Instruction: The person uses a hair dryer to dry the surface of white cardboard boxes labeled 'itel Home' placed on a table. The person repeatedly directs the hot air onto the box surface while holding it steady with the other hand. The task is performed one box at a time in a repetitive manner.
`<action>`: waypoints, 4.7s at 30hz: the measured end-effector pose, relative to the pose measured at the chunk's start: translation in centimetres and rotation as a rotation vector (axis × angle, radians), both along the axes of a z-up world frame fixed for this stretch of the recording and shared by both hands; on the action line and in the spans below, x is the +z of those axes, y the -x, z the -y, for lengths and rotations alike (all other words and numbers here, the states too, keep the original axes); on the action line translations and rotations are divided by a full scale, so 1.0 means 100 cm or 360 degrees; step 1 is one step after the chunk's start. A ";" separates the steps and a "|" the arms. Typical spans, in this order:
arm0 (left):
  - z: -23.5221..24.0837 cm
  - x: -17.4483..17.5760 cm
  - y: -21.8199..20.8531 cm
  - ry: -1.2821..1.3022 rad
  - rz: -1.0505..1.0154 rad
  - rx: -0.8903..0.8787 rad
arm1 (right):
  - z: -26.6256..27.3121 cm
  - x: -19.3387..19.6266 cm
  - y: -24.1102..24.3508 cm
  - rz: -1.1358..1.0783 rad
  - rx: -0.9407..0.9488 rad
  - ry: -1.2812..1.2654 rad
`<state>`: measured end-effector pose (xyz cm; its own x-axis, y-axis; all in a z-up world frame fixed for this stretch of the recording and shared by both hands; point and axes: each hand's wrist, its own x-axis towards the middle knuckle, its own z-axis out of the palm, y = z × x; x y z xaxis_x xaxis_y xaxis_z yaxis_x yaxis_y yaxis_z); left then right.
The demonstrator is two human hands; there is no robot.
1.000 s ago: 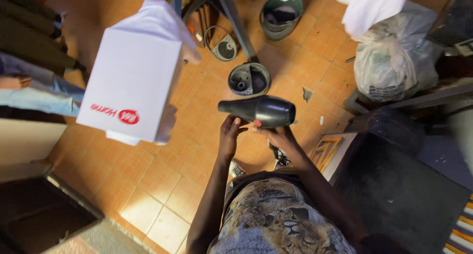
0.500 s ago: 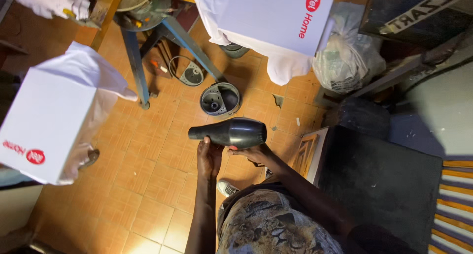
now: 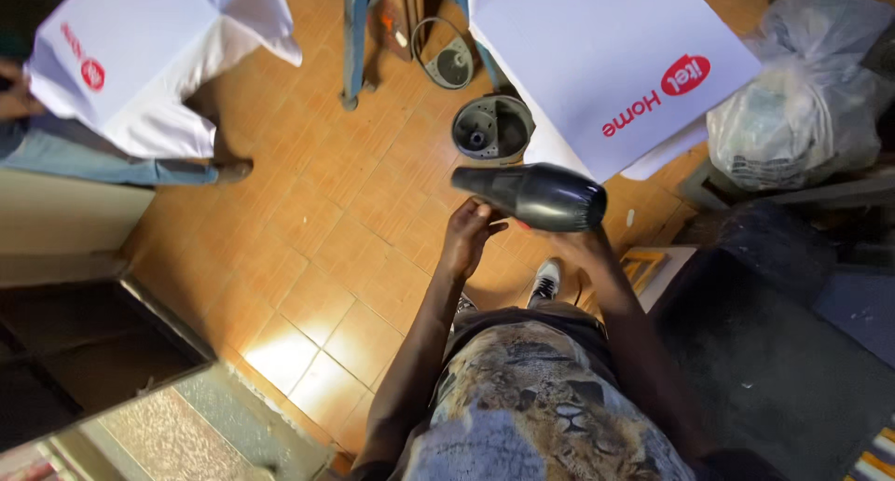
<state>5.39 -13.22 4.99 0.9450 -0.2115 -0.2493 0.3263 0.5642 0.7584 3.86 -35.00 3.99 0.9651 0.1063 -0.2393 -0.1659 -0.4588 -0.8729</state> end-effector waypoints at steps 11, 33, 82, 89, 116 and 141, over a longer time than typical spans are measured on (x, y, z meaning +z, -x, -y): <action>-0.035 -0.008 0.024 -0.1668 0.0447 -0.0269 | 0.026 0.035 -0.033 0.0150 -0.0132 0.0896; -0.118 -0.024 0.044 -0.2347 0.0529 0.0101 | -0.112 0.091 -0.066 -0.0092 0.0329 0.0930; -0.113 -0.031 0.036 -0.3309 0.0341 0.0006 | -0.038 0.092 -0.081 -0.0180 0.0172 0.0992; -0.122 -0.031 0.036 -0.3240 0.0375 0.0040 | -0.024 0.103 -0.080 -0.0214 0.0118 0.1050; -0.131 -0.032 0.040 -0.3078 0.0466 0.0138 | -0.045 0.107 -0.063 -0.0223 0.0015 0.1116; -0.130 -0.058 0.040 -0.2993 0.0531 0.0378 | -0.054 0.113 -0.063 -0.0221 0.0140 0.0980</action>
